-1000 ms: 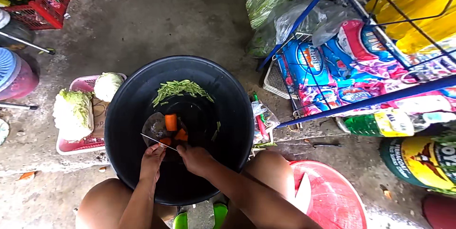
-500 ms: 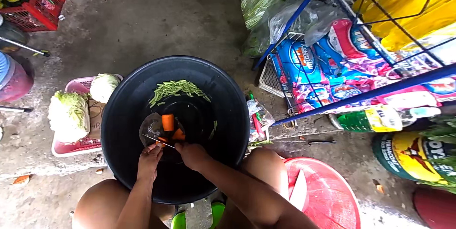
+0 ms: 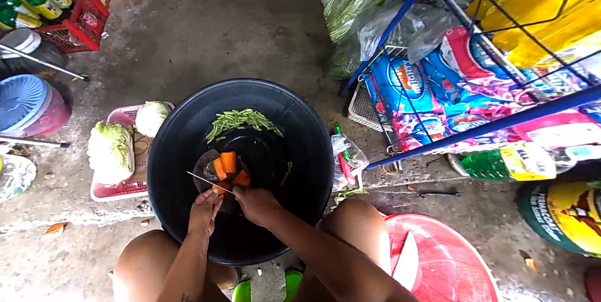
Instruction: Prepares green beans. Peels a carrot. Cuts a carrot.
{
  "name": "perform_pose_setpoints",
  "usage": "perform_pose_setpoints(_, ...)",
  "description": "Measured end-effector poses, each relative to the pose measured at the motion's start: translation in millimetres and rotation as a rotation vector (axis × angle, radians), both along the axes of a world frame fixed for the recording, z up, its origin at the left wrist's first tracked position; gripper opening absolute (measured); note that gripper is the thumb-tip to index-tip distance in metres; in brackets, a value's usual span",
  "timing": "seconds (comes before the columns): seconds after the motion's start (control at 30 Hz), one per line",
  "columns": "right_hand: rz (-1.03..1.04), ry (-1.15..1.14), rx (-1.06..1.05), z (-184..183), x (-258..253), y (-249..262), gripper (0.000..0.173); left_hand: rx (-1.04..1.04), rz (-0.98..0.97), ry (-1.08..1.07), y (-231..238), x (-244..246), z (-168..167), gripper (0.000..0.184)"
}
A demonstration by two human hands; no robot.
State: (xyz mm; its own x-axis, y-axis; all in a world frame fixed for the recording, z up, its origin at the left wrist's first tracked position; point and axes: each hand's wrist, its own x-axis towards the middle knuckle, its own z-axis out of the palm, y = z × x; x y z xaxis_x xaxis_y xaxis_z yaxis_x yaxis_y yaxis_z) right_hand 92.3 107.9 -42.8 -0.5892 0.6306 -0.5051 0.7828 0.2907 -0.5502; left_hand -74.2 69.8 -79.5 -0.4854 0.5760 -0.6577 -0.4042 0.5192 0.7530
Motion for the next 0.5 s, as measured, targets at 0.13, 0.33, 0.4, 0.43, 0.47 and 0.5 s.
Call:
perform_pose_setpoints(0.13,0.038,-0.067,-0.021,8.8,7.0,-6.5,0.04,0.008,0.017,-0.003,0.6,2.0,-0.3,0.028)
perform_pose_setpoints(0.33,0.053,-0.072,-0.029,8.1,7.8,-6.2,0.039,0.015,0.022,-0.004,-0.4,3.0,-1.7,0.028)
perform_pose_setpoints(0.4,0.046,-0.064,-0.031,7.3,8.2,-6.1,0.038,0.022,0.01,0.004,-1.2,3.0,-2.0,0.029)
perform_pose_setpoints(0.43,0.043,-0.061,-0.033,7.0,8.0,-6.0,0.038,0.021,0.001,0.007,-1.2,2.8,-2.2,0.029)
perform_pose_setpoints(0.47,0.043,-0.06,-0.036,6.6,7.5,-5.9,0.038,0.017,-0.002,0.009,-1.2,2.4,-2.7,0.029)
perform_pose_setpoints(0.5,0.043,-0.062,-0.041,6.3,6.9,-5.6,0.039,0.012,-0.004,0.013,-1.0,1.9,-3.1,0.028)
